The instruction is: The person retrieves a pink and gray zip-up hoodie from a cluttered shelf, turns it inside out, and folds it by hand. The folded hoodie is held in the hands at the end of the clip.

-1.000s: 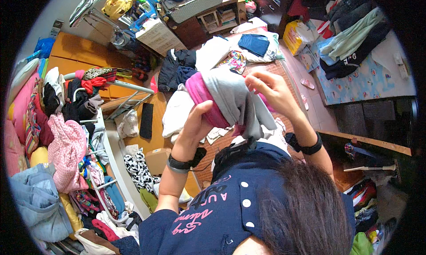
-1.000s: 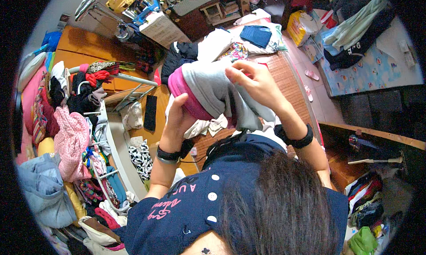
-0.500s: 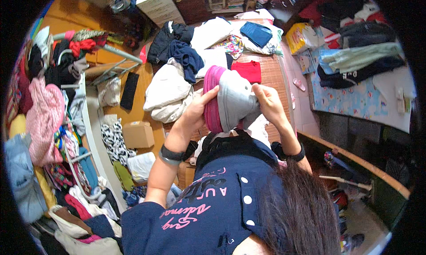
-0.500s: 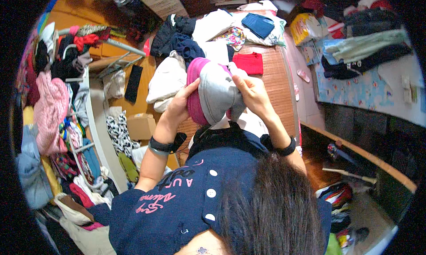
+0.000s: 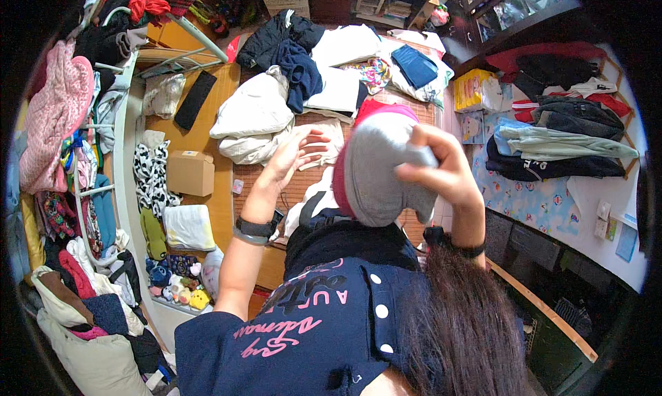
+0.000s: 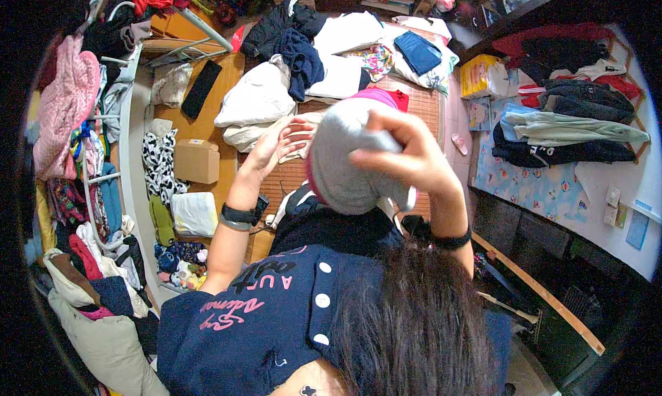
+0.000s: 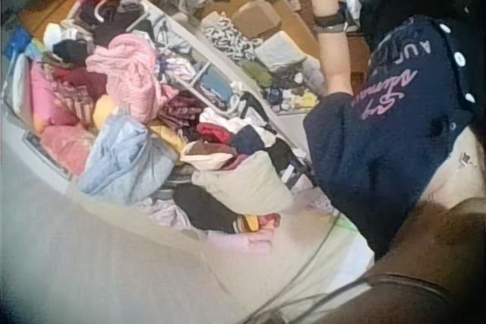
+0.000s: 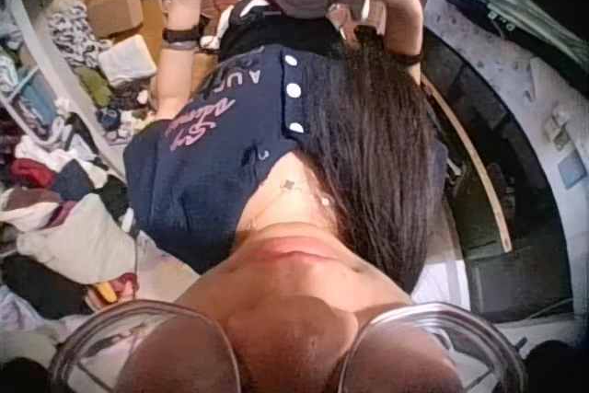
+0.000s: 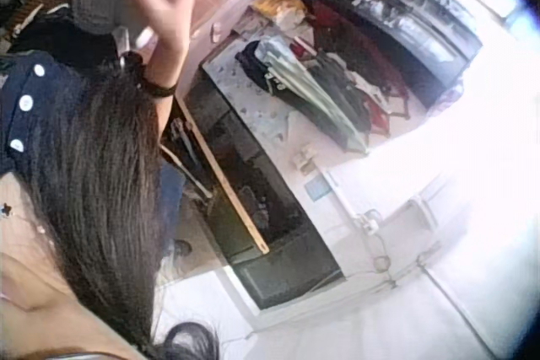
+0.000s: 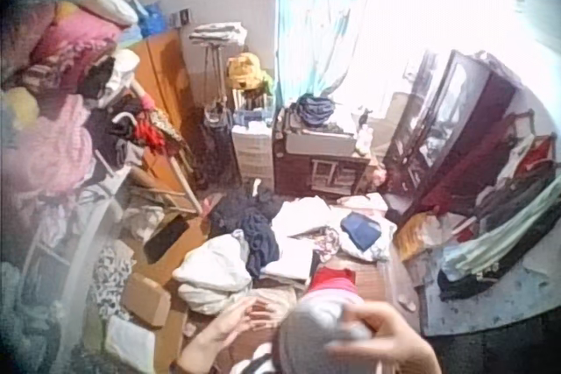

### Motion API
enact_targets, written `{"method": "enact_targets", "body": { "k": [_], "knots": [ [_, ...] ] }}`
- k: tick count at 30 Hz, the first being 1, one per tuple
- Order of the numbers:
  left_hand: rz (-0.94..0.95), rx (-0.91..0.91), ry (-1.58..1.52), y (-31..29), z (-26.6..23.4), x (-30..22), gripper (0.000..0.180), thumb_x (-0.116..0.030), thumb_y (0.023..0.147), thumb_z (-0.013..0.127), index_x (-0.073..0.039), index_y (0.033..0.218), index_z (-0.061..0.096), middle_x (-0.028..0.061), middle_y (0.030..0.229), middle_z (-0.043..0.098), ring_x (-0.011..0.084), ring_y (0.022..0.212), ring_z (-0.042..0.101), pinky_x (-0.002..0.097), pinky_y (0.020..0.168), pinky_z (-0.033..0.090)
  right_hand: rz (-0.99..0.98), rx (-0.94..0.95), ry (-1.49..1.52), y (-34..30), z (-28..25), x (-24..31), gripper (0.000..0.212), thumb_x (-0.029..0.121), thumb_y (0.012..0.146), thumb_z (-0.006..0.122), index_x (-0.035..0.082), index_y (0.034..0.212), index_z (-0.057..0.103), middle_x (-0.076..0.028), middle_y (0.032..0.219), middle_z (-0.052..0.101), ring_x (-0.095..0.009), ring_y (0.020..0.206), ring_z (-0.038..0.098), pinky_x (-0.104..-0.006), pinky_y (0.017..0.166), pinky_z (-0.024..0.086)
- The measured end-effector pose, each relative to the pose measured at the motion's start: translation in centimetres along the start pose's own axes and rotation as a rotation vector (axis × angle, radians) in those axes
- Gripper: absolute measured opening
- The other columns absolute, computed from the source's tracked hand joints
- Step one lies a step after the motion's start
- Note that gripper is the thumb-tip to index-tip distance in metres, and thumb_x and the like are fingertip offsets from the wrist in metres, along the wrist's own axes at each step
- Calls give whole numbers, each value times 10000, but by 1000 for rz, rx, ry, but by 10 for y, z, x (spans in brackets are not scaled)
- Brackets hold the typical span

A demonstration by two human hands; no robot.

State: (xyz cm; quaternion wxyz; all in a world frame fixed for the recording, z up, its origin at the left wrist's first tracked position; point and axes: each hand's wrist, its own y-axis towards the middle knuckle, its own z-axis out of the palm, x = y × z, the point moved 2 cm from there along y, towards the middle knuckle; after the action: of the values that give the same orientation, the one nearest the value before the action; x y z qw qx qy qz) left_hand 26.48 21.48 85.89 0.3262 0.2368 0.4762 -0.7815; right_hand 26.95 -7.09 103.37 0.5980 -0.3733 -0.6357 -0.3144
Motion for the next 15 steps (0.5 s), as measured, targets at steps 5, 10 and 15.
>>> {"method": "enact_targets", "body": {
  "k": [5, 10, 15],
  "knots": [
    [3, 101, 123, 2, 0, 2, 557, -521, 1096, 371, -70, 1342, 586, 123, 1322, 657, 233, 1198, 645, 396, 1066, 491, 189, -433, -587, 14, -17, -54, 230, 129, 830, 757, 1, 925, 592, -124, 770, 585, -184, 696, 569, -320, 684, 485],
    [-60, 274, 147, 8, 42, 10, 787, -634, 1057, 374, -11, 1536, 411, 167, 1482, 540, 259, 1350, 536, 409, 1189, 373, 172, -214, -427, 7, -14, -66, 233, 141, 871, 767, 8, 899, 578, -55, 739, 530, -108, 703, 480, -293, 638, 431],
    [112, 194, 311, 17, 79, -10, 753, -546, 941, 697, 25, 1407, 541, 123, 1337, 639, 172, 1192, 610, 350, 1047, 485, 116, -219, -477, 12, -15, -53, 273, 173, 871, 796, 10, 901, 579, -47, 741, 544, -103, 703, 483, -283, 629, 426]
  ]
}}
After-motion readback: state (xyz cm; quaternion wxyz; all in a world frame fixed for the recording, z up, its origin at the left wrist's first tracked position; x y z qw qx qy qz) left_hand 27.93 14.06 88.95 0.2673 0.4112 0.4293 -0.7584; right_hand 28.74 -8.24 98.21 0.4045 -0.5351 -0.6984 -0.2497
